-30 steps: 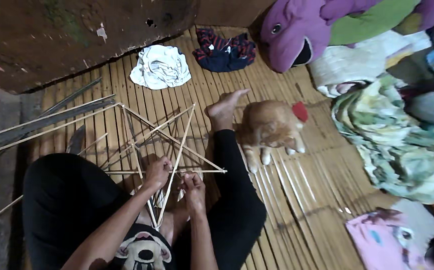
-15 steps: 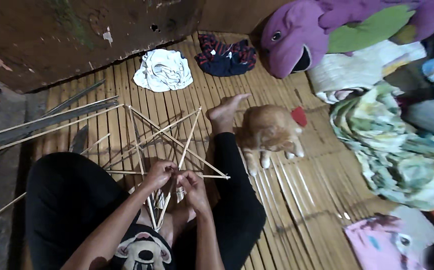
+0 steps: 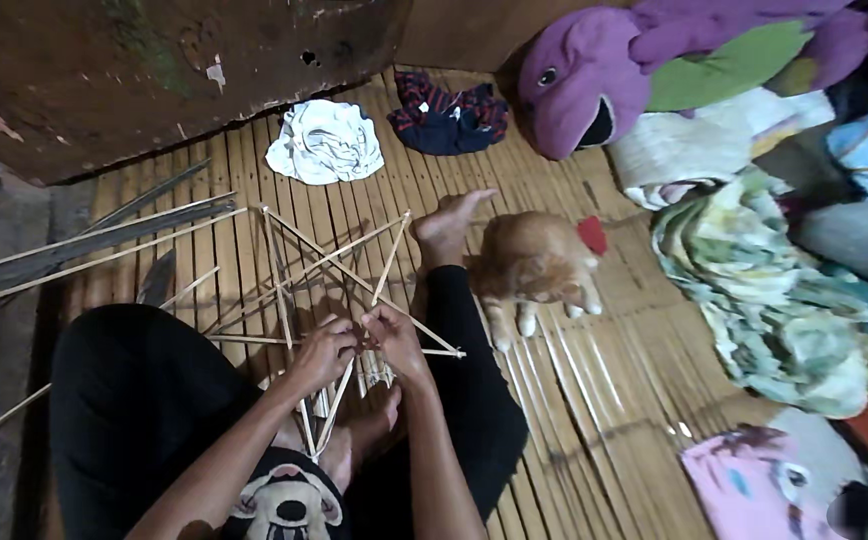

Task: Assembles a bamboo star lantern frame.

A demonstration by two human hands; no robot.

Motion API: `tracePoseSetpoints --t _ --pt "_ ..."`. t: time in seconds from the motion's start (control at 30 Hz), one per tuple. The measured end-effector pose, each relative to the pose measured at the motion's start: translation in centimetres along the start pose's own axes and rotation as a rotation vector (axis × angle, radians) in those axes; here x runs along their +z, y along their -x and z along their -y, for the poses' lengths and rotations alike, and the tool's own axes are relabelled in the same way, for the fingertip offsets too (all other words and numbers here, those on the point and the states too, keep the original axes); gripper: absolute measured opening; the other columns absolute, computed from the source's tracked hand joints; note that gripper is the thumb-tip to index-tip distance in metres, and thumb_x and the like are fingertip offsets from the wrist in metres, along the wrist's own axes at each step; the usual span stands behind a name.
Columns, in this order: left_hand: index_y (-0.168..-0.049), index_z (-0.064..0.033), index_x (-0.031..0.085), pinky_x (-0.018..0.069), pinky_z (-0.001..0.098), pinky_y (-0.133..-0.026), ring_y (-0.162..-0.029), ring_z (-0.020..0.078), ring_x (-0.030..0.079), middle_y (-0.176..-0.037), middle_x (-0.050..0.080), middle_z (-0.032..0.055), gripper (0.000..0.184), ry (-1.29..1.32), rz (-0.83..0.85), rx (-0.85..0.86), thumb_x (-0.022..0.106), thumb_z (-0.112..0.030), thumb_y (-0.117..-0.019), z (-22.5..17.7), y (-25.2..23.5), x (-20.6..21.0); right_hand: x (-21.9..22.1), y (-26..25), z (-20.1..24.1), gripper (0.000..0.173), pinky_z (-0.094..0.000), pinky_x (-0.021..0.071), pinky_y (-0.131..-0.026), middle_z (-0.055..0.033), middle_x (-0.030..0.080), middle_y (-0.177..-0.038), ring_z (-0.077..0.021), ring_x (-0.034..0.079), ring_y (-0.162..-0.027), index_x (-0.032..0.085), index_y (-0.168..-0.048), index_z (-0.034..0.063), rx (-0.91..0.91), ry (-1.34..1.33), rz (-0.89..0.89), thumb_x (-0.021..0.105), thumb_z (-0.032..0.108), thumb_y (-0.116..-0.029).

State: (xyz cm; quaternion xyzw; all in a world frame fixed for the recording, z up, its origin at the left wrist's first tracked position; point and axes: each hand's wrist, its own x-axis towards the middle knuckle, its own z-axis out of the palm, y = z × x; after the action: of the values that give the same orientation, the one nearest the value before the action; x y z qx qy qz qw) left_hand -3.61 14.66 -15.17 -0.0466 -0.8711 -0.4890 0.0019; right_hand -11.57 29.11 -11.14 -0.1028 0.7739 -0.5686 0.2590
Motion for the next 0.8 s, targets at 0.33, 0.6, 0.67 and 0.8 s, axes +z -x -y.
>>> tracePoseSetpoints --t 0.33,0.6,0.67,0.8 --pt "-0.098 0.0052 0.077 0.0481 0.0447 -0.102 -0.111 0.0328 0.066 -0.108 0.073 0.0195 0.018 0.049 0.056 -0.055 0.064 -0.006 -0.0958 0.2 -0.1 -0.2 0.3 -1.0 0.0 0.017 -0.0351 0.0537 -0.075 -0.014 0.066 -0.096 -0.0174 0.063 -0.078 0.068 -0.103 -0.0039 0.057 0.304 -0.085 0.064 0.013 -0.1013" --pt "-0.106 -0.0022 0.078 0.052 0.0347 -0.1 -0.107 0.0169 0.069 -0.11 0.074 0.0119 0.015 0.184 0.065 -0.28 0.068 -0.011 -0.098 -0.3 -0.5 -0.7 1.9 5.0 -2.8 0.013 -0.0429 0.0584 -0.082 -0.02 0.071 -0.104 -0.0289 0.07 -0.088 0.077 -0.103 0.0002 -0.046 0.422 -0.507 0.069 0.004 -0.0927" --pt "-0.105 -0.0032 0.077 0.0528 0.0312 -0.097 -0.102 0.0116 0.069 -0.107 0.075 0.0085 0.014 0.207 0.07 -0.343 0.069 -0.011 -0.0978 -0.6 -0.7 -0.8 3.2 5.6 -3.9 0.012 -0.0437 0.0578 -0.082 -0.0175 0.072 -0.102 -0.0281 0.07 -0.089 0.079 -0.1 0.0023 -0.044 0.38 -0.484 0.071 0.004 -0.0916" --pt "-0.103 -0.0015 0.076 0.053 0.0281 -0.093 -0.098 0.0077 0.068 -0.102 0.075 0.0069 0.011 0.283 0.047 -0.404 0.069 -0.007 -0.0966 -0.6 -0.9 -0.9 4.8 5.3 -4.3 0.012 -0.0483 0.0561 -0.085 -0.0171 0.073 -0.096 -0.0323 0.069 -0.093 0.08 -0.099 0.0024 -0.094 0.384 -0.517 0.073 0.004 -0.0887"
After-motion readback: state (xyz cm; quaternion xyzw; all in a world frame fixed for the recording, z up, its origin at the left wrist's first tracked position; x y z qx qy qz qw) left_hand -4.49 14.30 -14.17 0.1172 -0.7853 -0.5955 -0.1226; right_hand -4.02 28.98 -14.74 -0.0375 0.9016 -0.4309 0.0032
